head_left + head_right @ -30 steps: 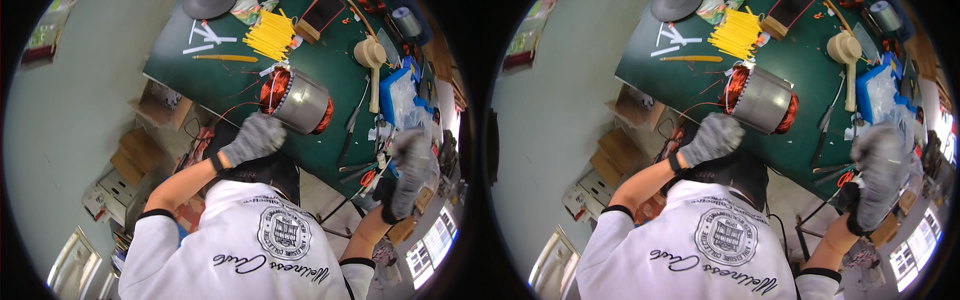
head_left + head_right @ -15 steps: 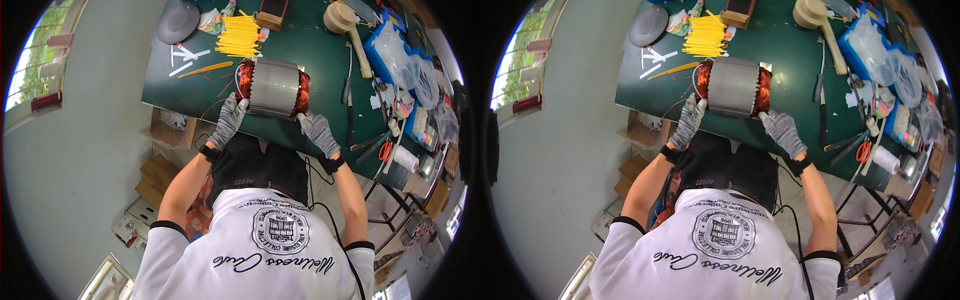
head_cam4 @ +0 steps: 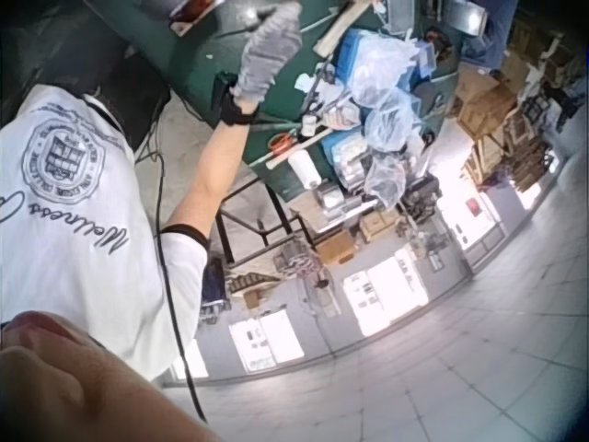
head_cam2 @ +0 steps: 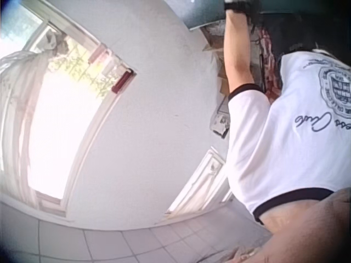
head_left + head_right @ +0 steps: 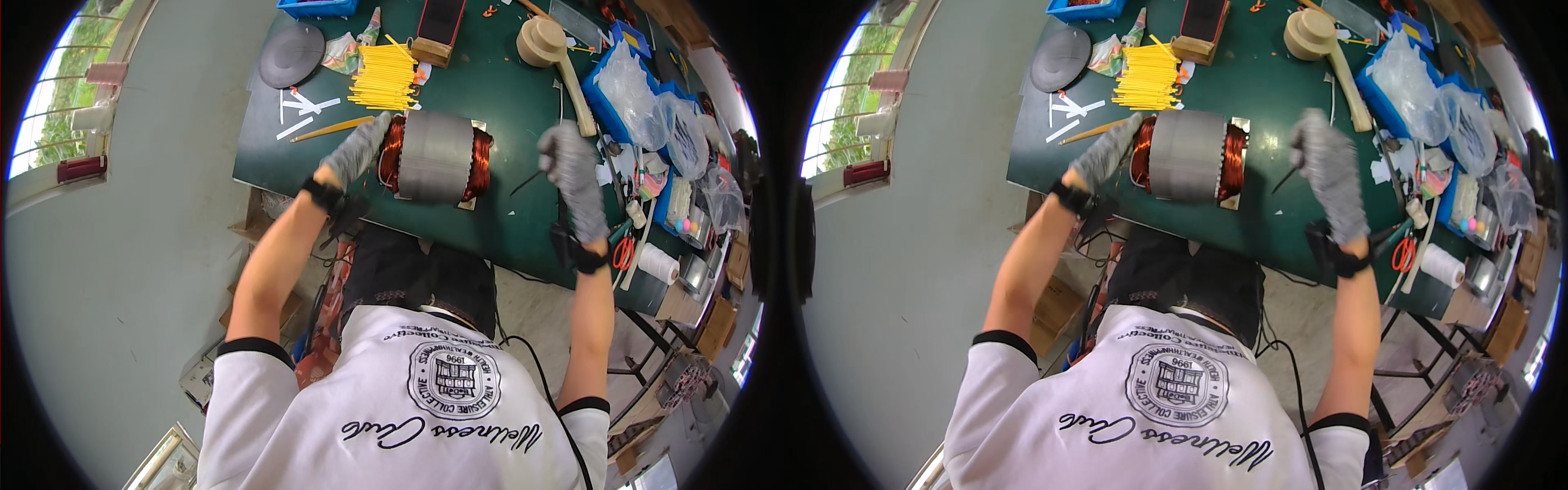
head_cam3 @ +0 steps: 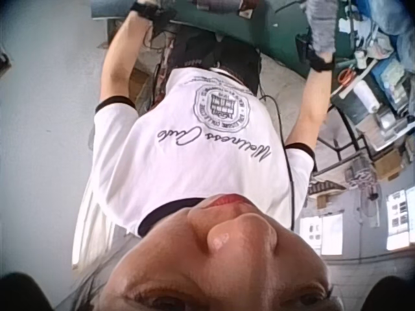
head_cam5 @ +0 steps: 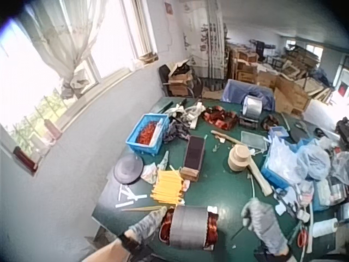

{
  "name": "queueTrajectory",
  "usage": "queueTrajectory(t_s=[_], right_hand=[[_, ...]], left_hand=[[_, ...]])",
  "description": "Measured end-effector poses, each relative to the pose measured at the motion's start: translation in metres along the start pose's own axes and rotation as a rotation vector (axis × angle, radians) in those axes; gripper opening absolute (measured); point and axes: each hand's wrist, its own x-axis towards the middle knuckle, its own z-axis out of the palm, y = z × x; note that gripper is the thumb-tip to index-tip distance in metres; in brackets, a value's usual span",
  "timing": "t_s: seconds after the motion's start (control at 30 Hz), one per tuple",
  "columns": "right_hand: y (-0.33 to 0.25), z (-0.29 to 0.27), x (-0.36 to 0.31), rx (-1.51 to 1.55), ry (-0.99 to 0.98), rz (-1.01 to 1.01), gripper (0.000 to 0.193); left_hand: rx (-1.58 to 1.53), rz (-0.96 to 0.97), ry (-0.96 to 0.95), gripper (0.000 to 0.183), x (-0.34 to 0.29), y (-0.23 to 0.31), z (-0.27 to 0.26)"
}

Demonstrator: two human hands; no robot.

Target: Using a mallet and small tools to adjust and assemble components within a motor stator on a workbench.

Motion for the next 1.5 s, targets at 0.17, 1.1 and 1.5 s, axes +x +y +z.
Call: queueTrajectory(t_s=[0.17, 1.1, 1.5], right_hand=[[-0.046, -0.023, -0.021, 0.406, 0.056, -0.152, 0.06], [-0.061, -0.039, 0.018, 0.527, -0.129, -0.375, 0.056], [-0.127, 0.084, 0.064, 0.059, -0.662, -0.274, 0.049]], left_hand=[[1.243, 0.853, 0.729, 0.042, -0.078, 0.024, 0.1], [1.613, 0.793, 0.461, 0.052, -0.043, 0.002, 0.151], [1.566, 1.017, 0.414, 0.047, -0.038, -0.006, 0.148]])
